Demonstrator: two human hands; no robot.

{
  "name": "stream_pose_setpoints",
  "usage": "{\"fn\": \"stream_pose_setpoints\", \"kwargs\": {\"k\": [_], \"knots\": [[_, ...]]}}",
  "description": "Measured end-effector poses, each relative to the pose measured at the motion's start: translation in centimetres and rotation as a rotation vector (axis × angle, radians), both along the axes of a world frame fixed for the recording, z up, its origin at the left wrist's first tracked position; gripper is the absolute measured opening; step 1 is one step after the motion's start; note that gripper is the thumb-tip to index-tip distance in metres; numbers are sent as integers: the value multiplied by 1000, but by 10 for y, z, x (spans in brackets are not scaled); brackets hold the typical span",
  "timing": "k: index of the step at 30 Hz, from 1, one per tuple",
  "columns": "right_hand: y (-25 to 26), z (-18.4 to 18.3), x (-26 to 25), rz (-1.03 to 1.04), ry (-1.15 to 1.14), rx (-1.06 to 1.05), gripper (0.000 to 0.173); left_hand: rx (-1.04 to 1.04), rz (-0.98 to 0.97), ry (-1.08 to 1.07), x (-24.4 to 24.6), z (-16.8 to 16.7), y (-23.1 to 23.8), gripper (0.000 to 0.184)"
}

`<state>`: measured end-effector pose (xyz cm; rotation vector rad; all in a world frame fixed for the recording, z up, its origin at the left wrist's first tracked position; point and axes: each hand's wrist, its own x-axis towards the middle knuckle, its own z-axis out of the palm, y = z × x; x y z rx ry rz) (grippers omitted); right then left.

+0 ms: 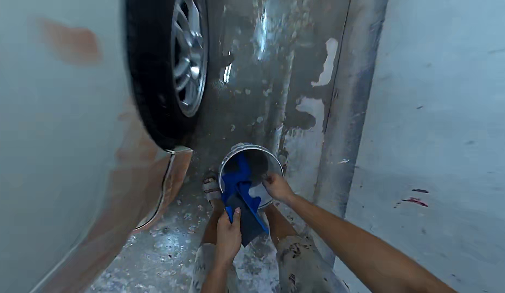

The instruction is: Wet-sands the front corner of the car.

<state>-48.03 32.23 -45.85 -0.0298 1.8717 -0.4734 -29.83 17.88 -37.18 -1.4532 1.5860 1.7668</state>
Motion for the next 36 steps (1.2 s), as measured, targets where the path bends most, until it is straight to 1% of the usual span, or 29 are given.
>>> {"fn": "stream_pose_setpoints", "kwargs": {"k": [1,3,5,6,7,9,10,12,14,15,17,19,22,23,24,27,28,29,31,32,33,34,35,36], "knots": [[-2,-40,-8,93,23,38,27,-30,5,-32,-4,-26,9,29],[-9,-105,-18,209,21,116,38,-87,6,-108,-6,-73,26,30],[-19,-158,-20,330,40,151,50,-106,14,-158,-5,-113,39,28],[-21,-186,-19,412,83,144,53,-93,14,-172,-3,-130,42,27],[-20,-212,-15,487,138,124,52,-74,9,-184,1,-144,45,27],[-20,-249,-8,607,164,122,48,-33,-9,-218,6,-165,48,27],[-22,-263,-4,645,124,135,45,-14,-18,-230,6,-171,47,27],[-29,-283,7,698,-40,193,36,41,-50,-243,2,-180,44,28],[-31,-294,28,695,-199,248,36,92,-85,-234,-2,-186,44,30],[-22,-302,43,651,-230,193,35,136,-89,-206,-1,-189,44,32],[-5,-315,71,495,-226,41,32,223,-17,-136,1,-194,42,34],[-21,-308,73,404,-336,131,41,308,116,-81,1,-195,36,34],[-31,-294,70,400,-235,178,46,437,276,-55,-7,-189,26,33],[-32,-288,68,403,-247,171,46,465,308,-43,-10,-187,24,32],[-30,-284,66,432,-255,148,46,454,311,-33,-11,-187,25,30],[-27,-268,55,522,-239,118,42,316,251,-19,-12,-190,27,25],[-27,-263,51,458,-249,152,39,275,241,-32,-13,-190,27,24],[-22,-265,50,334,-233,221,37,242,244,-43,-14,-190,26,23],[-13,-268,52,-63,-60,323,33,197,269,-60,-16,-191,26,23],[-10,-268,54,-236,21,310,34,177,283,-66,-17,-190,26,25],[-8,-267,57,-373,58,256,39,160,293,-73,-18,-190,25,29],[-7,-263,60,-456,64,172,45,153,294,-80,-18,-189,25,34],[-6,-258,63,-459,52,91,49,153,296,-86,-19,-189,24,37],[-5,-252,65,-385,43,39,50,158,305,-83,-19,-189,23,39]]}}
